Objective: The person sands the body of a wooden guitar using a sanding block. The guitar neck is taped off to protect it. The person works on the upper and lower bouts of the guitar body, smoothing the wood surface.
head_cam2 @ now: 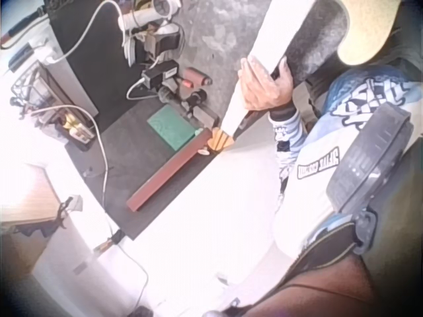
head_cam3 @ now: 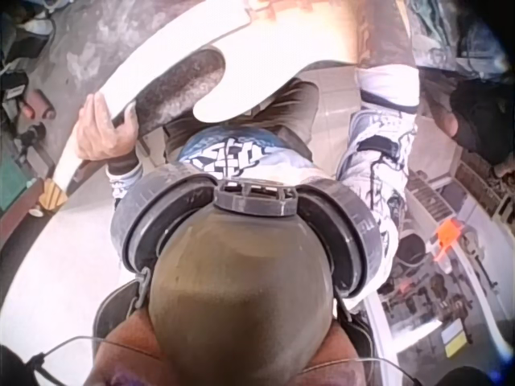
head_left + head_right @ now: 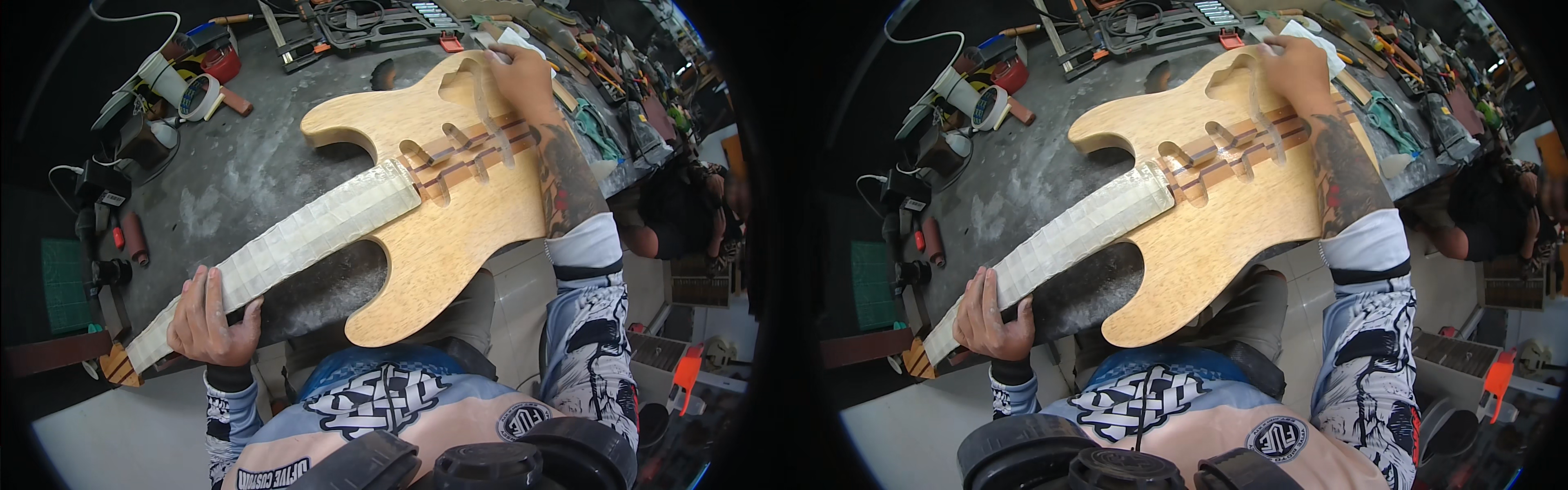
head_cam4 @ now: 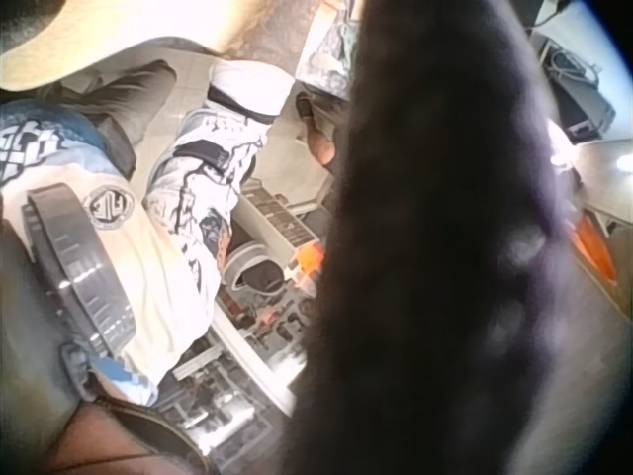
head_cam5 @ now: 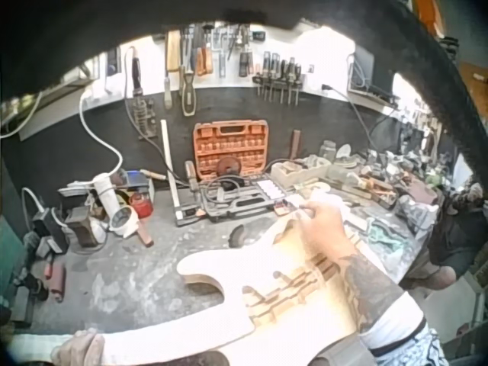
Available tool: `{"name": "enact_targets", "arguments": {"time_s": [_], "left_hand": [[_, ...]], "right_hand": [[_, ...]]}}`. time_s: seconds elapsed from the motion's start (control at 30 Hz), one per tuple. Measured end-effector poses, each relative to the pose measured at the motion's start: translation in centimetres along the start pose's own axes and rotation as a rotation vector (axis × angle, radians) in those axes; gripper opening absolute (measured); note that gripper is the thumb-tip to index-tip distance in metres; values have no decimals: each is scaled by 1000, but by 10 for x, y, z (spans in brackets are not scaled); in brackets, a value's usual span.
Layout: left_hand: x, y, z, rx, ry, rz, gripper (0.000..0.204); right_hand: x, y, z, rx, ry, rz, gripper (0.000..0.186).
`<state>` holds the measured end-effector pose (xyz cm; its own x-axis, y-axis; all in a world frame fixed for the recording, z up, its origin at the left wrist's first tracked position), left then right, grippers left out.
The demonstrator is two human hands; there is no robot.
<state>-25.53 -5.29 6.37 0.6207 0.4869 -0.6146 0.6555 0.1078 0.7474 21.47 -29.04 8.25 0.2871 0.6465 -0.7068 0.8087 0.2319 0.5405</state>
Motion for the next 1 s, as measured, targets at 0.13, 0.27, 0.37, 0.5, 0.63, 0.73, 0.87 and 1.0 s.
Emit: {"name": "enact_targets", "arguments": {"time_s": [0.13, 0.27, 0.37, 0.5, 0.63, 0.73, 0.87, 1.0], "left_hand": [[2, -1, 0, -17, -13, 3, 63], [3, -3, -3, -19, 4, 0, 65], [-1, 1, 1, -5, 7, -5, 61], [0, 2, 1, -3, -5, 4, 62], [2, -3, -3, -21, -15, -1, 64], [2, -1, -1, -15, -30, 10, 64], [1, 2, 1, 2, -10, 0, 61], [0, -1, 1, 1, -5, -4, 61]], "right_hand": [[8, 6, 30, -44, -59, -20, 31], [28, -10, -8, -207, 132, -60, 32], [28, -10, -10, -194, 111, -61, 32], [26, -7, -6, -193, 121, -48, 31], [26, -1, 0, -180, 70, -53, 30], [23, 3, 9, -206, 32, -15, 31], [26, 2, 11, -148, 83, -14, 31], [32, 0, 6, -211, 77, -7, 32]]}}
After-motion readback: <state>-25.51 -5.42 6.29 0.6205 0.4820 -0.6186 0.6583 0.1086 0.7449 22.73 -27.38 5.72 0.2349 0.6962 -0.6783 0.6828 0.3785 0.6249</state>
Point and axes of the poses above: each hand's wrist, its own y-axis towards the middle knuckle, its own x-axis out of the palm, z = x × y, the point moved 9 cm from there along y, towards the middle knuckle, and after that the axes turned 5 degrees about z, right-handed, at the moved point
